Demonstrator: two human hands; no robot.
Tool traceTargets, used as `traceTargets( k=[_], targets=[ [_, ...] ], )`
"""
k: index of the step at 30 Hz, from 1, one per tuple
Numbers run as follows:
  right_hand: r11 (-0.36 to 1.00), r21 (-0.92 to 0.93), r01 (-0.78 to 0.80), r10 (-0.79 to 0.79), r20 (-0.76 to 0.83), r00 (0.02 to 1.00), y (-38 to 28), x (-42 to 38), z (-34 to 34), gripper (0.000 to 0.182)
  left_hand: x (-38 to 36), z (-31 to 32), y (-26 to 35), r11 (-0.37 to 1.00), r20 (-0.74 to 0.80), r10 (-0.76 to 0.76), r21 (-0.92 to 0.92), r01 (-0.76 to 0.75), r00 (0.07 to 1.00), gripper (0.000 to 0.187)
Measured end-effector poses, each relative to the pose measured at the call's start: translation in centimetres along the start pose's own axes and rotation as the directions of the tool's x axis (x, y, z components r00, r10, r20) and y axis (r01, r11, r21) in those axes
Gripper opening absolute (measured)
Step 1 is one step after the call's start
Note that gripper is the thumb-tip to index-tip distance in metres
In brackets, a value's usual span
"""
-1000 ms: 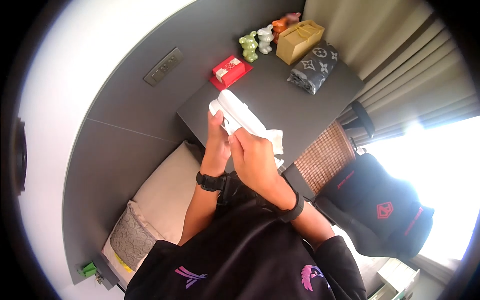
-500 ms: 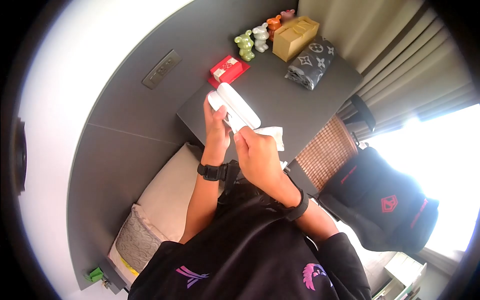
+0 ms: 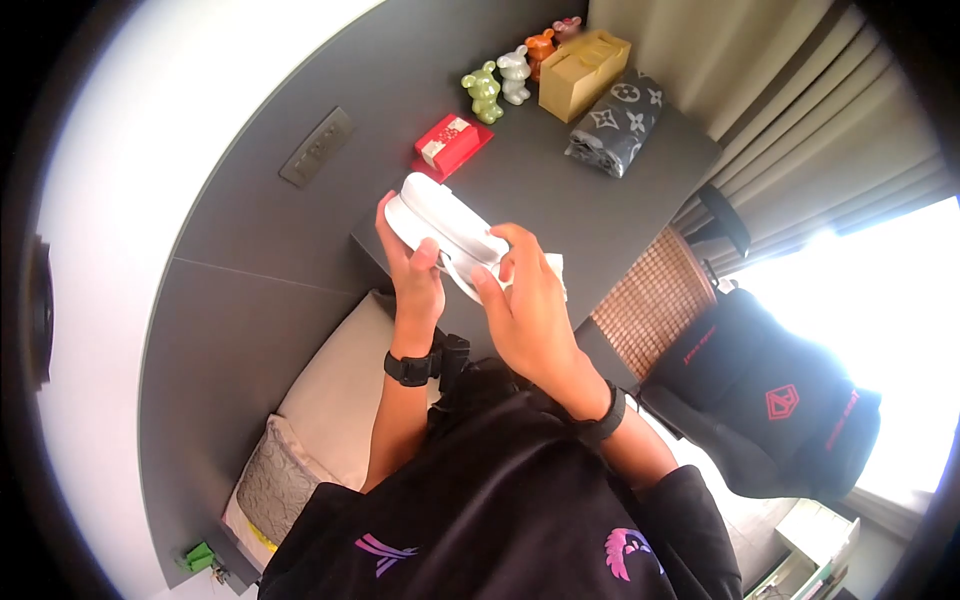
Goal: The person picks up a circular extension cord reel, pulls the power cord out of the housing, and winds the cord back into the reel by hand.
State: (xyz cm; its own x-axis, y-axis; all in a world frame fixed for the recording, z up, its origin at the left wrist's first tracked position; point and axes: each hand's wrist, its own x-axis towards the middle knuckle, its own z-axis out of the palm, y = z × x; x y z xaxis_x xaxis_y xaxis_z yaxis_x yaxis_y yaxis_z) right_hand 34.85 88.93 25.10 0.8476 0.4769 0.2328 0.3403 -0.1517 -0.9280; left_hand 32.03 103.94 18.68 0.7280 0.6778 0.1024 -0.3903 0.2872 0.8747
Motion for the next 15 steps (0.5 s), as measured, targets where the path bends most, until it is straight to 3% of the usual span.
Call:
traceTargets(
  k=[3, 7, 9, 15],
  targets=[
    [0.995, -0.095, 0.033, -0.039, -0.062, 0.997, -0.2, 1.0, 0.2, 0.028, -0.5, 0.8, 0.8, 0.992, 0.016, 0.057, 0.11, -0.058, 0.998, 0.102],
    [0.984, -0.172, 0.05, -0.06, -0.055, 0.997, -0.4, 2.2, -0.1, 0.023, -0.9, 1.1, 1.5, 0.988, 0.039, 0.091, 0.124, -0.095, 0.995, 0.102],
    [0.99, -0.134, 0.039, -0.047, -0.056, 0.997, -0.5, 2.1, -0.1, 0.02, -1.1, 1.1, 1.9, 0.984, 0.05, 0.106, 0.138, -0.112, 0.993, 0.101],
    [0.991, -0.102, 0.084, -0.087, -0.03, 0.996, -0.1, 2.0, 0.0, 0.018, -1.6, 0.9, 2.4, 0.998, -0.019, 0.001, 0.063, 0.0, 1.0, 0.1]
  ],
)
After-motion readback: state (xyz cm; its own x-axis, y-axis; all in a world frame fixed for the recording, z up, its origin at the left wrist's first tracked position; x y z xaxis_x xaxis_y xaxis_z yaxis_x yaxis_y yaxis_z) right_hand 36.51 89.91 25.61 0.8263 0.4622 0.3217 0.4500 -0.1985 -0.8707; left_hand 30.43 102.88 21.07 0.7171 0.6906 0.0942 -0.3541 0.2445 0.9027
